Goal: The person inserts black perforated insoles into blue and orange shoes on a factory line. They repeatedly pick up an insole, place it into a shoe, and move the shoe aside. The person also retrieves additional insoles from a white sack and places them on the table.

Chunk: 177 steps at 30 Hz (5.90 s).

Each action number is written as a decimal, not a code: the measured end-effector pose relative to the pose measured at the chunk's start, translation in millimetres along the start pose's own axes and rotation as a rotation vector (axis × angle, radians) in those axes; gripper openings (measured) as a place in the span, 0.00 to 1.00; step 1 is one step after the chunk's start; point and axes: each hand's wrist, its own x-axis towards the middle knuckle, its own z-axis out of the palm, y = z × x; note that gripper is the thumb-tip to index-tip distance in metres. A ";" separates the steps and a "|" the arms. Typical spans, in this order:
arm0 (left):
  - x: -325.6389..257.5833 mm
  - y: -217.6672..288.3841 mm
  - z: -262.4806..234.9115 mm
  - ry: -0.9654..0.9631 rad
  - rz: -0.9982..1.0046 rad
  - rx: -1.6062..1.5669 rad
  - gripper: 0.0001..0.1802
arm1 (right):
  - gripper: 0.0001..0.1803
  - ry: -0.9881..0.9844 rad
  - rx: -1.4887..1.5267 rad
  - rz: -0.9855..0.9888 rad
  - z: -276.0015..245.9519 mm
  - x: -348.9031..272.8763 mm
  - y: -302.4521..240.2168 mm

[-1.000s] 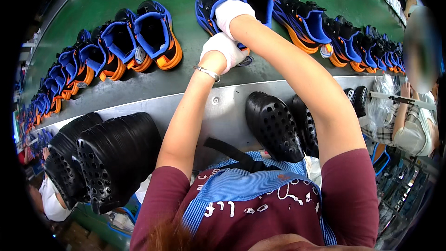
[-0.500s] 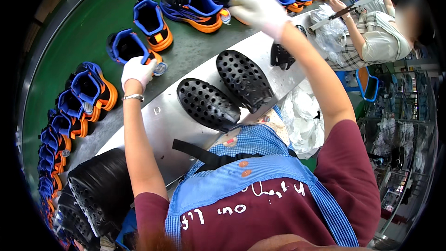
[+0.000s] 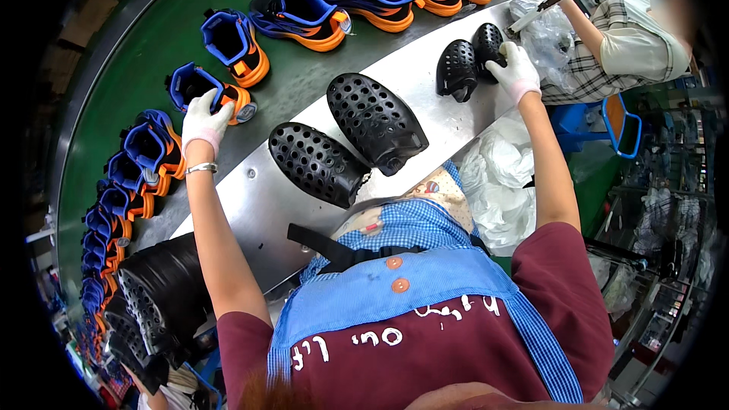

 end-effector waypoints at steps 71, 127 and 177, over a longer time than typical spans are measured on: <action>0.5 61.1 45.3 0.086 0.127 -0.294 0.18 | 0.30 -0.626 -0.083 -0.934 -60.4 61.7 -395.5; -164.1 341.4 51.5 -0.379 1.017 -0.332 0.15 | 0.21 -0.308 0.183 0.783 179.1 -243.0 242.2; -38.2 559.3 355.2 -0.693 0.566 -0.966 0.14 | 0.31 -0.513 0.280 0.840 244.7 -174.6 350.3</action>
